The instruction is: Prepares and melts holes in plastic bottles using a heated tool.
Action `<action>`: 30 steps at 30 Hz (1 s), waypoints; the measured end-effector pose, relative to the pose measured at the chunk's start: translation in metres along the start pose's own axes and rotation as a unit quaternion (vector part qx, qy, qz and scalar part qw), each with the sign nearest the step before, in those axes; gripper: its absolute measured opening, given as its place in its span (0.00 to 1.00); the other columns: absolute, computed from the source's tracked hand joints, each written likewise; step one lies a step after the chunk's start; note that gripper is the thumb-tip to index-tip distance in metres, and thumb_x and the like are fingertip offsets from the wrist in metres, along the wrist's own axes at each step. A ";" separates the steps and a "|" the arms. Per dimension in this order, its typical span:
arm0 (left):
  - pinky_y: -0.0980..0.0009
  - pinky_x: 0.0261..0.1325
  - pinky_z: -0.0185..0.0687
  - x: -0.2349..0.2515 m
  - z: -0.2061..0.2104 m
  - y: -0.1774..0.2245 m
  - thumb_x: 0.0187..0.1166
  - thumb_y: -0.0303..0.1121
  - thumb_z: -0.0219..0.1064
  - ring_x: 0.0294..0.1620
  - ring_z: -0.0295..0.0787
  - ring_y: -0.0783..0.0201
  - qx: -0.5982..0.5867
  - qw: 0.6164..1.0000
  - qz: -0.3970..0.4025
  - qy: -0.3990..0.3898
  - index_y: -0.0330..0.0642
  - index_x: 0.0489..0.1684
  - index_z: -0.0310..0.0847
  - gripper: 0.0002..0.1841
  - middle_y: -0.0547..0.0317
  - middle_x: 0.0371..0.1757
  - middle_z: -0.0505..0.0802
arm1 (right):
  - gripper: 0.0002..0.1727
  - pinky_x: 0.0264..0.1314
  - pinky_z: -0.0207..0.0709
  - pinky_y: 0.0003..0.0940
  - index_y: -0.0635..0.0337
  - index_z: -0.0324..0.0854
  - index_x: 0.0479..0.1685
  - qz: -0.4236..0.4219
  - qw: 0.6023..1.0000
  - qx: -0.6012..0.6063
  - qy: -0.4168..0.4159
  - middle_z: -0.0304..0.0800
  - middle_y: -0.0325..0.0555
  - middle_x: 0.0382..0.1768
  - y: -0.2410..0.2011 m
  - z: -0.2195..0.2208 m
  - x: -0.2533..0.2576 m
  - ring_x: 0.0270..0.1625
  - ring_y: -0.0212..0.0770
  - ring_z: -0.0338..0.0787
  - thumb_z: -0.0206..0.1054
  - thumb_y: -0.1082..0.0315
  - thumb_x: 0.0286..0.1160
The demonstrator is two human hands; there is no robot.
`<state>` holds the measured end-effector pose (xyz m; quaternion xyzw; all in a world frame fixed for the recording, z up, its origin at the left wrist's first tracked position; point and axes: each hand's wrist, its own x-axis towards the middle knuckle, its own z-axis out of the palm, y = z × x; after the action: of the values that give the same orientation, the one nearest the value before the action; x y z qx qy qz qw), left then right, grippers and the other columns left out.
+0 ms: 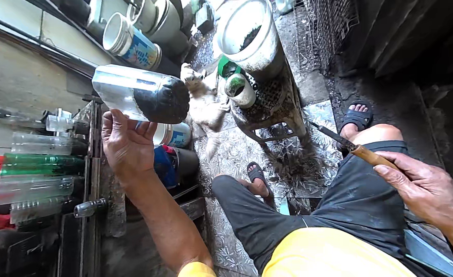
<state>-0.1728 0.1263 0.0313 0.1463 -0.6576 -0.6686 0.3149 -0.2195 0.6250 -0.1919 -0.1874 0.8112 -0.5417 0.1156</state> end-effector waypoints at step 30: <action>0.56 0.54 0.94 -0.017 0.032 -0.069 0.95 0.36 0.48 0.43 0.95 0.59 -0.047 0.995 -0.062 -0.058 0.52 0.48 0.78 0.11 0.58 0.41 0.93 | 0.18 0.26 0.72 0.23 0.60 0.86 0.61 -0.185 0.983 -0.005 -0.017 0.84 0.33 0.27 -0.106 0.043 0.091 0.25 0.24 0.77 0.58 0.58 0.89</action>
<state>-0.1955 0.1574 -0.0365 0.1327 -0.6324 -0.7243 0.2404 -0.2661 0.5132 -0.1099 -0.3440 0.7631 -0.5465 0.0263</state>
